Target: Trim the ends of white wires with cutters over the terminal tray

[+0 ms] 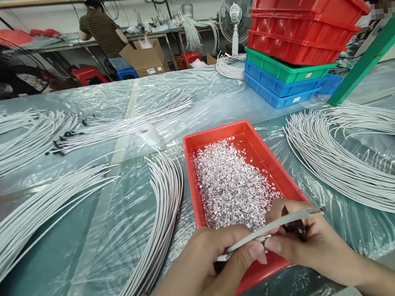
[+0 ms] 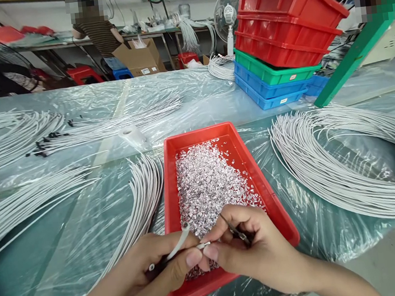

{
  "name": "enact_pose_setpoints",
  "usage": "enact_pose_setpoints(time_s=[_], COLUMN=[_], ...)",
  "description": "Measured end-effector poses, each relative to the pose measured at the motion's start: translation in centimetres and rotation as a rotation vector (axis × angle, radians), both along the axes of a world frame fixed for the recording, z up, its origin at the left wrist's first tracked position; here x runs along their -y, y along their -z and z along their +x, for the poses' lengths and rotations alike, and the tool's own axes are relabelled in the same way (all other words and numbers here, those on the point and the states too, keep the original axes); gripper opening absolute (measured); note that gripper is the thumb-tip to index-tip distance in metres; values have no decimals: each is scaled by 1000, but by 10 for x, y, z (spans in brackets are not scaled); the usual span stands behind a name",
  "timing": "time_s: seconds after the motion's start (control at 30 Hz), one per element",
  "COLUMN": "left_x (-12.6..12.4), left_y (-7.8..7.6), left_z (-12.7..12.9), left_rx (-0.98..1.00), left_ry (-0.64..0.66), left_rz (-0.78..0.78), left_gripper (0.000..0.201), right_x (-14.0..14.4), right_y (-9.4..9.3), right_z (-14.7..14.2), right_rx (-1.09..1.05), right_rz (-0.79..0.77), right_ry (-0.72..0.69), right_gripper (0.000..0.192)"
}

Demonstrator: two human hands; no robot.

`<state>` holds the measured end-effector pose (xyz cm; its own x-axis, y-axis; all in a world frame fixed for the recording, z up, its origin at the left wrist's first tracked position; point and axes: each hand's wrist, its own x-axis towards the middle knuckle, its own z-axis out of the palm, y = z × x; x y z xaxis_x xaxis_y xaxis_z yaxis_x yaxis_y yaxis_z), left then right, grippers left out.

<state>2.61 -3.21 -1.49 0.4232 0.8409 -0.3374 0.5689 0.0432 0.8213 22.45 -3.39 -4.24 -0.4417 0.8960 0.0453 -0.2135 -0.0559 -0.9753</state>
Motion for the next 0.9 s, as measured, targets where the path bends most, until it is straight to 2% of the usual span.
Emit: enact_pose_setpoints(time_s=[0.13, 0.3, 0.4, 0.9], left_x=[-2, -10, -12, -8], left_y=[-3, -14, -17, -11], left_z=[3, 7, 8, 9], left_rx=[-11, 43, 53, 62], left_ry=[1, 122, 146, 145], left_rz=[0, -23, -9, 22], left_gripper=[27, 32, 32, 35], right_x=[0, -1, -2, -5], right_y=[1, 0, 0, 7], right_z=[2, 4, 5, 9], right_rx=[39, 98, 89, 3], right_rz=[6, 6, -3, -165], right_ry=[11, 17, 0, -91], right_gripper=[12, 10, 10, 17])
